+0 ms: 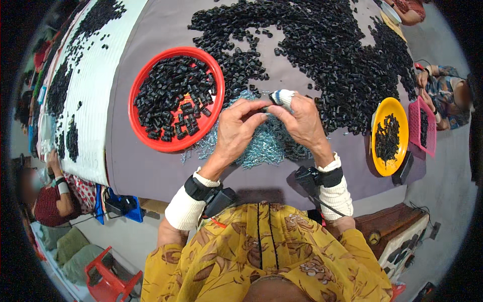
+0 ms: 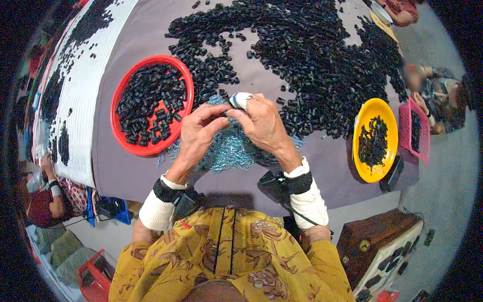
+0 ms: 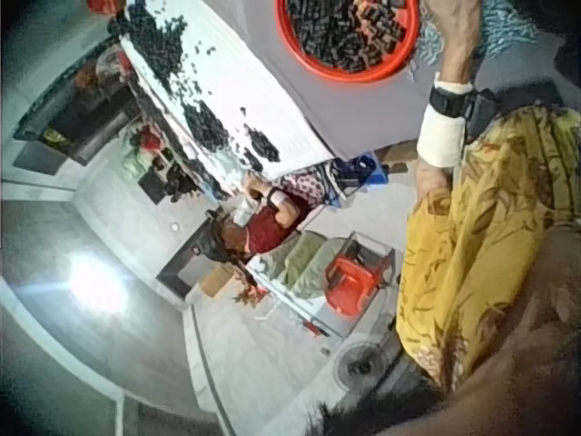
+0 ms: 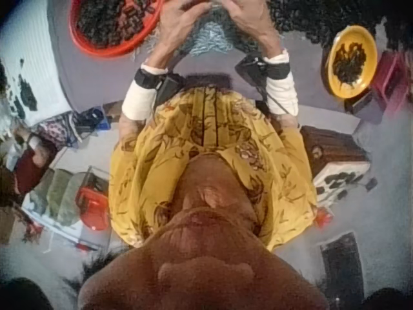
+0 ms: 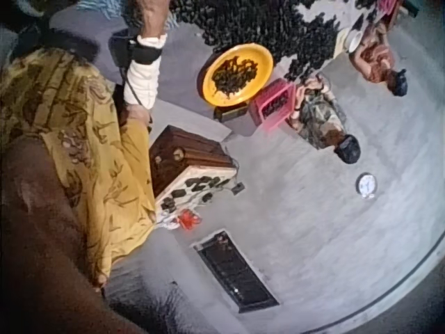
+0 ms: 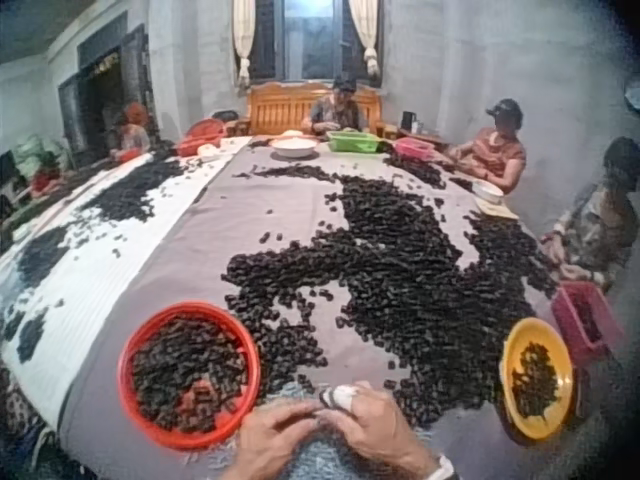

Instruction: The person picks up a black plastic component and a spring by hand, inserts the spring into the component, and places the assembled piece onto the table, repeating this process multiple times.

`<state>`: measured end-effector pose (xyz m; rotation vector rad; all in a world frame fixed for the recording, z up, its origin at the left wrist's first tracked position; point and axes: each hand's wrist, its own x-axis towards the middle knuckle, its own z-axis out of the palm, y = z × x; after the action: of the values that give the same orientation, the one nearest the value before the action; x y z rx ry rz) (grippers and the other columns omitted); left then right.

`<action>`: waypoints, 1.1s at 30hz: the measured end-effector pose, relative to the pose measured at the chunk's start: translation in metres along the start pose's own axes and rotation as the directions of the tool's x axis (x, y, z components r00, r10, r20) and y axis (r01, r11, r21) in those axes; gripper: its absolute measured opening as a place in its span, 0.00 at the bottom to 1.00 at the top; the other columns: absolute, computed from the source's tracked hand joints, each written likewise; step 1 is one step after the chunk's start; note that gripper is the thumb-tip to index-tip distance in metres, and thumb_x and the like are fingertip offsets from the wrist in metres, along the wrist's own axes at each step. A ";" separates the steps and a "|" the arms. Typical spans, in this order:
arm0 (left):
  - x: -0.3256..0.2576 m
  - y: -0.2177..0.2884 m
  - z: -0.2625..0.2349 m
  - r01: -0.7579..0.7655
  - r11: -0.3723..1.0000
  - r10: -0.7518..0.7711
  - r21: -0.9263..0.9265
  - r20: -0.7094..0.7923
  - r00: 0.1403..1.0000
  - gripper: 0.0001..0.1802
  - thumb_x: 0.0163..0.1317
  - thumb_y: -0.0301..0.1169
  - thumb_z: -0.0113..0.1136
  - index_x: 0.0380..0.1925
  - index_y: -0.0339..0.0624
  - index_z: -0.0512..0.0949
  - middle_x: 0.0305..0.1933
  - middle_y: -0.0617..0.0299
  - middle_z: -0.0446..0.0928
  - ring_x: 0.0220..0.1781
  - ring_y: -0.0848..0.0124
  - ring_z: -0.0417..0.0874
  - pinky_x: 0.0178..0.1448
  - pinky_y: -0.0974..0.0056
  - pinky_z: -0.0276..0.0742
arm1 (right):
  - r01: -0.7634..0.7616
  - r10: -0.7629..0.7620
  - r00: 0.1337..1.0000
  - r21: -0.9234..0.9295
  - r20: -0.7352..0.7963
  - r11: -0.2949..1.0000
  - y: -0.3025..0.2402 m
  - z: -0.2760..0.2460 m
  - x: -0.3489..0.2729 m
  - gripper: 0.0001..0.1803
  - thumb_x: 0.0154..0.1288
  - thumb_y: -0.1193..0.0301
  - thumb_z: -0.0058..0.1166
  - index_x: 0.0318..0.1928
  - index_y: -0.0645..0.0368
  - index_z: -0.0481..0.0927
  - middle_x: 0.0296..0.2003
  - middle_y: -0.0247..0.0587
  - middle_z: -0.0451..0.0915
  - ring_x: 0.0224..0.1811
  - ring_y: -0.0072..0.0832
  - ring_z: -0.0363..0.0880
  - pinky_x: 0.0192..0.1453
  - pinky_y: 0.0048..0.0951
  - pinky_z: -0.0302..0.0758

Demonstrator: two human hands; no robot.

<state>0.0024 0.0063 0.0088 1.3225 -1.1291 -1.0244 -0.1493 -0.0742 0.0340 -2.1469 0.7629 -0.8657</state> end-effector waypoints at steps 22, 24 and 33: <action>-0.002 0.004 0.002 -0.063 0.997 0.066 0.051 -0.062 0.996 0.14 0.54 0.21 0.61 0.42 0.37 0.82 0.37 0.59 0.79 0.36 0.74 0.79 0.41 0.72 0.74 | -0.252 0.241 0.967 0.167 0.084 0.953 -0.003 -0.001 -0.001 0.09 0.59 0.72 0.55 0.33 0.67 0.76 0.23 0.47 0.77 0.24 0.30 0.74 0.31 0.32 0.71; 0.000 0.004 0.002 -0.050 0.998 0.052 0.046 -0.055 0.997 0.14 0.54 0.21 0.61 0.42 0.37 0.82 0.37 0.59 0.79 0.36 0.74 0.79 0.41 0.71 0.74 | -0.259 0.246 0.965 0.185 0.086 0.948 0.001 -0.003 -0.002 0.09 0.60 0.72 0.55 0.34 0.67 0.76 0.23 0.45 0.77 0.24 0.27 0.74 0.31 0.31 0.70; 0.001 0.004 0.005 -0.110 0.988 0.116 0.105 -0.054 0.992 0.13 0.53 0.21 0.62 0.41 0.36 0.82 0.36 0.56 0.81 0.36 0.71 0.81 0.40 0.69 0.75 | -0.259 0.246 0.966 0.213 0.084 0.942 0.004 -0.004 -0.003 0.08 0.59 0.72 0.57 0.34 0.65 0.76 0.23 0.38 0.77 0.25 0.20 0.70 0.31 0.27 0.69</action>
<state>-0.0026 0.0043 0.0128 1.3447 -1.2101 -0.8486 -0.1546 -0.0759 0.0321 -1.8216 0.8493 -0.7159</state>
